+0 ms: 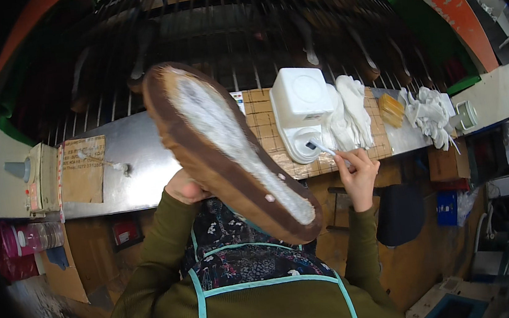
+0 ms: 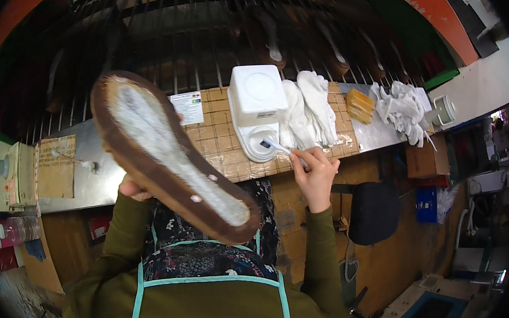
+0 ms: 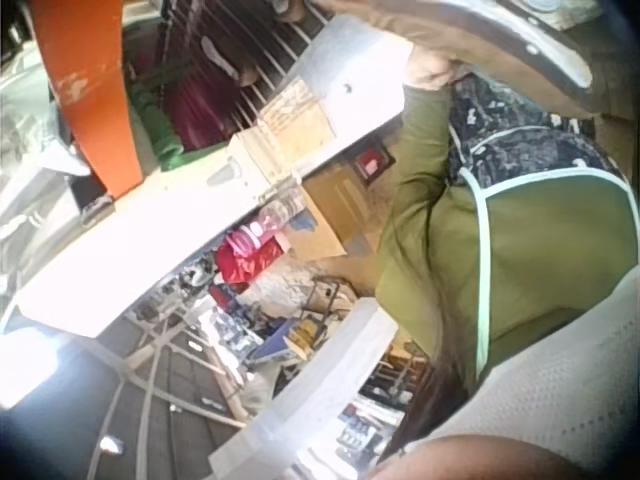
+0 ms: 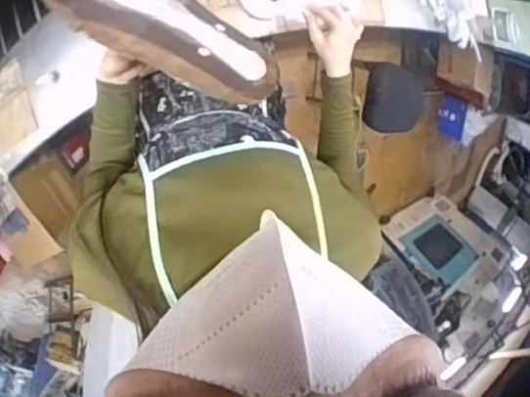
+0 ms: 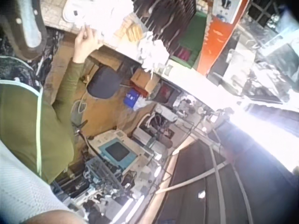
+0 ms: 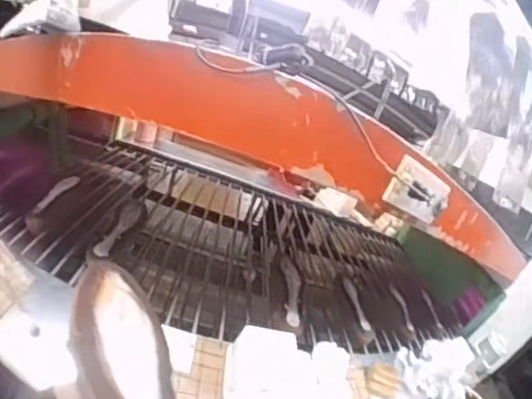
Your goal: The person holds a brown shoe and uses a small brush to apply a white substance to the sole. They repeatedly dip the brush into a white container and spread the substance along the sole's edges and surface.
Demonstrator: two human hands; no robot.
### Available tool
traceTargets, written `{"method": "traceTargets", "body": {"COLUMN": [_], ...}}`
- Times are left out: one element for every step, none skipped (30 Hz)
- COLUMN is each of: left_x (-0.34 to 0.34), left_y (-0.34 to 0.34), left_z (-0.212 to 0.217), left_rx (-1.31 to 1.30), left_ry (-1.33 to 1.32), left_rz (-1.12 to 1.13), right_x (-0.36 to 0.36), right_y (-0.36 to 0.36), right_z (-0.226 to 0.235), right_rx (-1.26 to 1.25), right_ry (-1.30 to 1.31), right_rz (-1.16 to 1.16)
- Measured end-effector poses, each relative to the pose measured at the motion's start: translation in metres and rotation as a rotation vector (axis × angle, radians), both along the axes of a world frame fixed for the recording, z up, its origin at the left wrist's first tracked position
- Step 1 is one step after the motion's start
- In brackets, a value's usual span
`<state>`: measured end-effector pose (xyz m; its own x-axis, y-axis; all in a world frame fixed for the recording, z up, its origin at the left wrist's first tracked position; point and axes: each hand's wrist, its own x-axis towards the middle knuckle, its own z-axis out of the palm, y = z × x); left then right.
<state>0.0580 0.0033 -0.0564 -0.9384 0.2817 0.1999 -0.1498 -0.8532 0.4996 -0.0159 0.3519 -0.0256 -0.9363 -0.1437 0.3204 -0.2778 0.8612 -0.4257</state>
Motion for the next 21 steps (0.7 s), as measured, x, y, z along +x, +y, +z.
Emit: {"method": "traceTargets", "body": {"left_x": [-0.006, -0.011, -0.016, -0.019, -0.024, -0.027, -0.029, -0.028, -0.027, -0.030, -0.031, -0.030, -0.030, -0.029, -0.029, -0.032, -0.033, -0.037, -0.030, -0.027, -0.025], "left_y": [0.001, 0.001, 0.001, 0.001, 0.002, 0.002, 0.003, 0.011, 0.018, 0.020, 0.022, 0.023, 0.026, 0.027, 0.029, 0.034, 0.035, 0.029, 0.030, 0.028, 0.024], "left_z": [-0.012, -0.025, -0.034, -0.042, -0.039, -0.036, -0.031, 0.005, 0.029, 0.033, 0.037, 0.040, 0.041, 0.040, 0.040, 0.039, 0.038, 0.026, 0.016, 0.007, -0.003], "left_rx": [0.088, 0.182, 0.247, 0.312, 0.375, 0.355, 0.336, 0.235, 0.132, 0.222, 0.163, 0.105, 0.065, 0.023, -0.019, 0.013, 0.036, -0.009, -0.094, -0.208, -0.325], "left_ry": [0.039, 0.083, 0.095, 0.106, 0.121, 0.096, 0.072, 0.006, -0.059, 0.097, 0.079, 0.061, 0.007, -0.049, -0.106, -0.158, -0.211, -0.088, -0.171, -0.168, -0.165], "left_rz": [0.037, 0.073, 0.061, 0.051, 0.041, 0.051, 0.060, 0.091, 0.125, -0.008, 0.064, 0.135, 0.208, 0.275, 0.339, 0.363, 0.393, 0.317, 0.332, 0.298, 0.262], "right_x": [-0.002, -0.006, -0.009, -0.012, -0.013, -0.014, -0.015, -0.015, -0.015, -0.015, -0.017, -0.019, -0.021, -0.023, -0.025, -0.026, -0.027, -0.028, -0.028, -0.028, -0.025], "right_y": [-0.001, -0.003, -0.004, -0.004, -0.004, -0.004, -0.004, -0.004, -0.004, -0.003, 0.000, 0.004, 0.009, 0.013, 0.017, 0.021, 0.023, 0.026, 0.029, 0.033, 0.030], "right_z": [-0.003, -0.007, -0.008, -0.009, -0.008, -0.007, -0.006, -0.004, -0.001, 0.000, -0.001, -0.004, -0.007, -0.010, -0.013, -0.015, -0.017, -0.019, -0.020, -0.018, -0.022], "right_rx": [0.041, 0.084, 0.123, 0.169, 0.203, 0.236, 0.269, 0.270, 0.269, 0.269, 0.218, 0.168, 0.119, -0.062, -0.244, -0.426, -0.541, -0.659, -0.778, -0.875, -0.907], "right_ry": [0.080, 0.162, 0.246, 0.290, 0.301, 0.312, 0.322, 0.292, 0.263, 0.233, 0.178, 0.123, 0.068, -0.111, -0.289, -0.466, -0.594, -0.719, -0.843, -0.981, -0.915], "right_rz": [0.015, 0.040, 0.066, 0.093, 0.107, 0.120, 0.133, 0.145, 0.159, 0.176, 0.170, 0.163, 0.156, 0.132, 0.106, 0.079, 0.071, 0.061, 0.051, 0.050, 0.085]}}
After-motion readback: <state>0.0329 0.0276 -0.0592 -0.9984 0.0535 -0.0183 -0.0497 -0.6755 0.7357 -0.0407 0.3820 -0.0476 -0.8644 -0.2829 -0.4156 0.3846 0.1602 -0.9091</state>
